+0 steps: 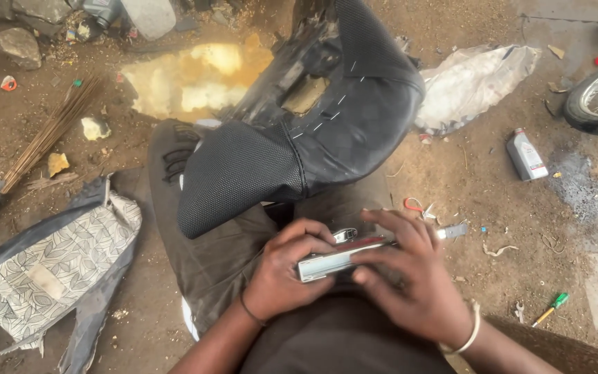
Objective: The person fits a new black ribbed vinyl cover over a scooter seat base, pulling the cover edges over the seat pan and pressing it into place. They use a hand staple gun to staple the cover to the underside of the seat base, working around the seat while seated with it on their lap.
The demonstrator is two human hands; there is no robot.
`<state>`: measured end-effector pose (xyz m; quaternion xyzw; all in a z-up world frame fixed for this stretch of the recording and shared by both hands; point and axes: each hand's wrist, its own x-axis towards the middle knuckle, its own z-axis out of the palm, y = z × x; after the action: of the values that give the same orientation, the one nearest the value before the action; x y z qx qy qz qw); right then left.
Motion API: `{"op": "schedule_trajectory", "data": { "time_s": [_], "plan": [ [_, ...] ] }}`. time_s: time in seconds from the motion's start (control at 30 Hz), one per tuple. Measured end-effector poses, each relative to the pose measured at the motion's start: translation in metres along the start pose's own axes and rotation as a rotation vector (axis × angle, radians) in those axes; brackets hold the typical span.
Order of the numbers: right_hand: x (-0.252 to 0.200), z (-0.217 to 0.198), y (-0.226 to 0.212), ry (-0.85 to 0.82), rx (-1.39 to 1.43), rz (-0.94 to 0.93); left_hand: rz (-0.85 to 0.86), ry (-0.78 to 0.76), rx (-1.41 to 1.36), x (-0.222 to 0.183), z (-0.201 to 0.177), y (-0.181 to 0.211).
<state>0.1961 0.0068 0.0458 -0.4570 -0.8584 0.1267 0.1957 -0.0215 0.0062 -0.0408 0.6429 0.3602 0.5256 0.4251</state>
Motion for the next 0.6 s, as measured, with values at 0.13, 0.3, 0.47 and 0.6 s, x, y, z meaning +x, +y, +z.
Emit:
{"op": "schedule_trajectory", "data": {
  "time_s": [0.13, 0.3, 0.47, 0.6],
  "plan": [
    [0.000, -0.005, 0.012, 0.027, 0.318, 0.066, -0.004, -0.017, 0.027, 0.000, 0.000, 0.001],
    [-0.001, -0.028, 0.047, 0.104, 0.260, 0.057, -0.033, 0.005, 0.012, -0.001, 0.000, -0.003],
    [-0.051, -0.041, 0.135, -0.084, 0.552, 0.726, -0.015, -0.003, 0.003, 0.000, 0.000, 0.000],
    [-0.087, -0.031, 0.168, -0.090, 1.193, 0.939, 0.009, -0.020, -0.012, 0.000, 0.000, -0.004]
  ]
}}
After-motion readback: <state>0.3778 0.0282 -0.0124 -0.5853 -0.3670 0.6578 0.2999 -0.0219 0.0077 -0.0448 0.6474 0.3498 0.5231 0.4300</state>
